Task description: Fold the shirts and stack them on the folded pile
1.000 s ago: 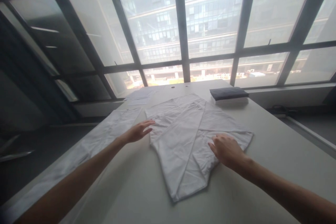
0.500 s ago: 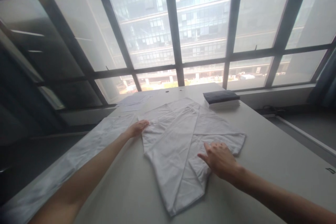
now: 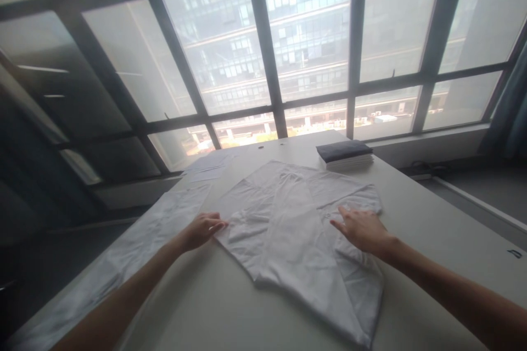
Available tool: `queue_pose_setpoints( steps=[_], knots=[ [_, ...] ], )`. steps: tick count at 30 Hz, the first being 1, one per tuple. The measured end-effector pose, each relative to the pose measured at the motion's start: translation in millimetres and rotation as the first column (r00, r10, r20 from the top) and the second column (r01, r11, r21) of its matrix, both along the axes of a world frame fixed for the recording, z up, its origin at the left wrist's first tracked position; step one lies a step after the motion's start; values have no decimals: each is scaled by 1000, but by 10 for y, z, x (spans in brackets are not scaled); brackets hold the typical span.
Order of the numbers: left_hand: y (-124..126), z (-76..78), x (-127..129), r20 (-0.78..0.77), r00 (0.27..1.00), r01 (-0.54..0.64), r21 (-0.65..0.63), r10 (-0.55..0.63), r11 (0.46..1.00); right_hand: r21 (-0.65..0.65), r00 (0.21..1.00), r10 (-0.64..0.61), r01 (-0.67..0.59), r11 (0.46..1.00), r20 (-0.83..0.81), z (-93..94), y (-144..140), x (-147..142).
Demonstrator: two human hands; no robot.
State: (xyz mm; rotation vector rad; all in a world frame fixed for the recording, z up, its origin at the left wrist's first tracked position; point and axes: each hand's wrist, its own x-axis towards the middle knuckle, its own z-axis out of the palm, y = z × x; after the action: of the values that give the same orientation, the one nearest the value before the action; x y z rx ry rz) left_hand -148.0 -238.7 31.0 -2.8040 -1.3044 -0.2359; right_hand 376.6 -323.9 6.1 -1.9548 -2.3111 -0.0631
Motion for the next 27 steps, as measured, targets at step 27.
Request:
queue_pose_setpoints(
  steps=[27],
  knots=[
    [-566,-101,-198,68,998,26,-94,-19,995,201,990,131,-119,972,-44,-366,240,528]
  ],
)
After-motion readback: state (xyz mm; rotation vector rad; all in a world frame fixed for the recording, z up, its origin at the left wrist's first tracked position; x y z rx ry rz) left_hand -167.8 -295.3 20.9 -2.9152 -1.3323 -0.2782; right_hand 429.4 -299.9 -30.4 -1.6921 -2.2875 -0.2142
